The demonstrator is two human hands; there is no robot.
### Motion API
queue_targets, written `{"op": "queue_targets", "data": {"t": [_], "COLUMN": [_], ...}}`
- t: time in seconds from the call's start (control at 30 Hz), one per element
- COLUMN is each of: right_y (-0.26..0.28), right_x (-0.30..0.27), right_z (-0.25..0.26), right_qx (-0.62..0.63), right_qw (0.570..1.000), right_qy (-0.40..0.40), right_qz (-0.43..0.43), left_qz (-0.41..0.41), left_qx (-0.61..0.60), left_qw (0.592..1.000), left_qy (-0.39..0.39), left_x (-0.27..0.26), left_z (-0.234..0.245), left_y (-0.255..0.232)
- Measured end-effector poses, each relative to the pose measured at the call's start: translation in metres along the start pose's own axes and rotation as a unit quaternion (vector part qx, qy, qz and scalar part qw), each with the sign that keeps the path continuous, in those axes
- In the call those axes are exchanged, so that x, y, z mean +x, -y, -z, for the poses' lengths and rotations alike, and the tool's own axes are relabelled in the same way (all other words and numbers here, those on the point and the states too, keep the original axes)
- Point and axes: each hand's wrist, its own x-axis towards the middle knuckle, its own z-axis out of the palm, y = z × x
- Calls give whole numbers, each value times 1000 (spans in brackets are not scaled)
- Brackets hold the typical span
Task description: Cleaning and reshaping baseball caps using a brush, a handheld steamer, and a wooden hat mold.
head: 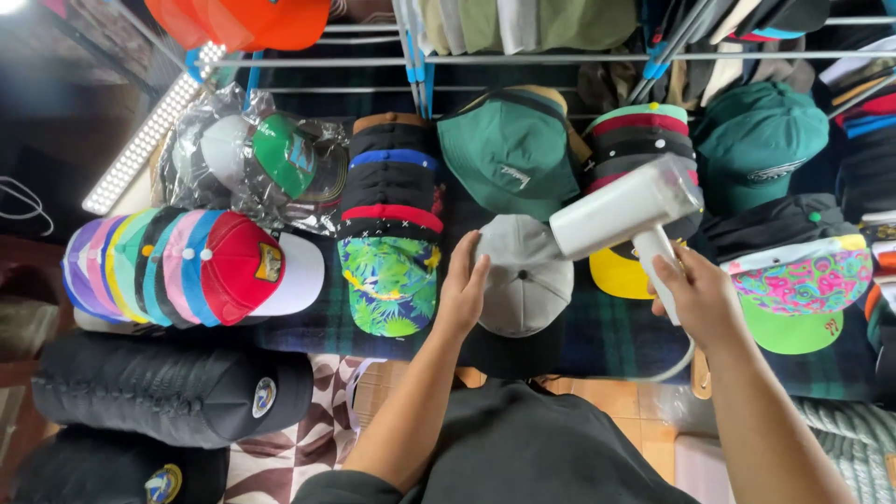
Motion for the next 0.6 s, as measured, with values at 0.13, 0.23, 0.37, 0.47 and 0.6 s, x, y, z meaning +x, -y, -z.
{"op": "queue_targets", "data": {"t": [0.13, 0.23, 0.37, 0.47, 0.6], "right_y": [-17, -41, -38, -99, -75], "right_x": [-6, -12, -10, 9, -2], "right_z": [5, 3, 9, -24, -18], "right_qx": [36, 127, 122, 294, 67], "right_qw": [996, 985, 989, 953, 988], "right_qy": [-6, -9, -1, -39, -58], "right_qz": [-81, -118, -88, 63, 127], "left_qz": [7, 11, -158, -128, -103], "left_qx": [107, 168, 321, 403, 424], "left_qw": [994, 986, 934, 906, 897], "left_qy": [-23, -15, 6, 32, 73], "left_x": [15, 21, 47, 57, 71], "left_z": [-4, -8, -17, -24, -22], "left_y": [-3, -15, -15, -23, -10]}}
